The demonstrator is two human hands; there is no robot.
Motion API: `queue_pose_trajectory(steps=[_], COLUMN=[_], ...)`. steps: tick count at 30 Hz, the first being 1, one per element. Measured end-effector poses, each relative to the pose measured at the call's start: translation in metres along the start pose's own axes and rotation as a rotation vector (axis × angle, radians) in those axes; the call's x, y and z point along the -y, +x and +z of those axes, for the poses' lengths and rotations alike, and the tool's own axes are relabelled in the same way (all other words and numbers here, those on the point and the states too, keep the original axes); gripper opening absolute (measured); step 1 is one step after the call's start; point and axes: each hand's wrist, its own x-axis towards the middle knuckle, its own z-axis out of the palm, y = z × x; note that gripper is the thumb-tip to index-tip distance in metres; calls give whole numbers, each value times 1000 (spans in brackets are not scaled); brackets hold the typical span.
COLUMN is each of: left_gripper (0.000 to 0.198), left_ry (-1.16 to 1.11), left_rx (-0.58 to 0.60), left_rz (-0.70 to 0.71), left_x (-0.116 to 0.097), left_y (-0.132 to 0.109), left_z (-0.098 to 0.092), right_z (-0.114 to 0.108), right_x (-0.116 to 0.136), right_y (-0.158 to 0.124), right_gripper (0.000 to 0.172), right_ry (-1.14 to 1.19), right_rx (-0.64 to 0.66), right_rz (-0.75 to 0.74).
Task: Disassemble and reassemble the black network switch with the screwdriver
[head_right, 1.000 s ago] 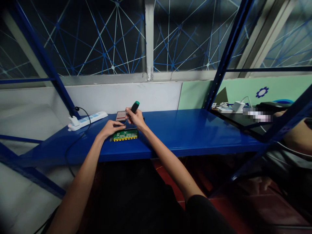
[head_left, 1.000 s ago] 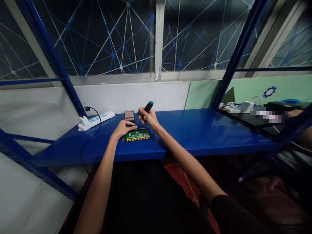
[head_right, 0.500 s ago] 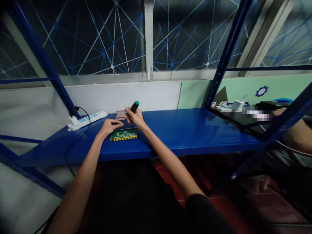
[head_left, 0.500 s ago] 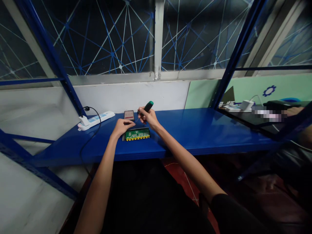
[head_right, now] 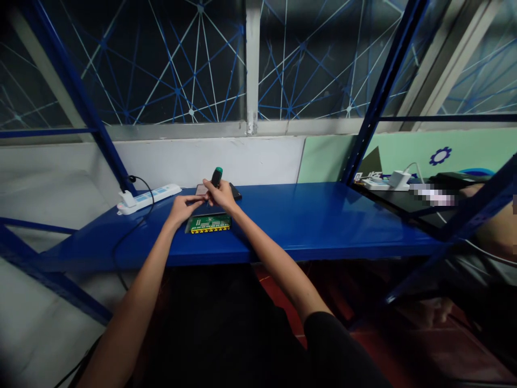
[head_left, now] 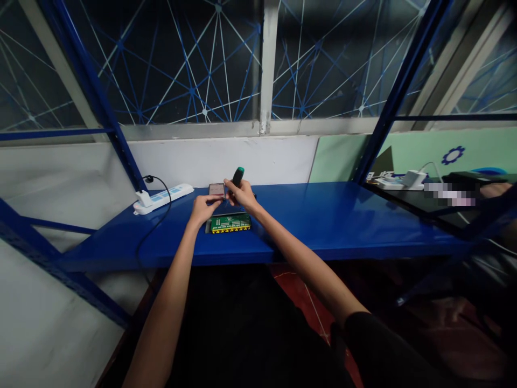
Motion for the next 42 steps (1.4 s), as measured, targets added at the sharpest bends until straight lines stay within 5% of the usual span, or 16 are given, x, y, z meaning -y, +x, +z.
queue_pose_trajectory(steps=[7,11,17,33,42], left_gripper=[15,18,22,22,24], left_ry=[-235,-77,288,445,522], left_rx=[109,161,36,52,41], left_rz=[39,67,180,193,195], left_x=[-9,-8,2,0,1], left_y=[-4,-15,-38,-44,-46], left_z=[-5,-14,-23,-16,-13], right_z=[26,29,28,27,26], right_x=[-5,-2,1,6,4], right_y=[-2,-9,-12,-14,-13], right_gripper=[54,57,56,50,48], right_ry=[-169,-217,-217,-278,-260], right_rx=[4,45,89,259,234], right_rz=[-91,-98,-67,-56,-60])
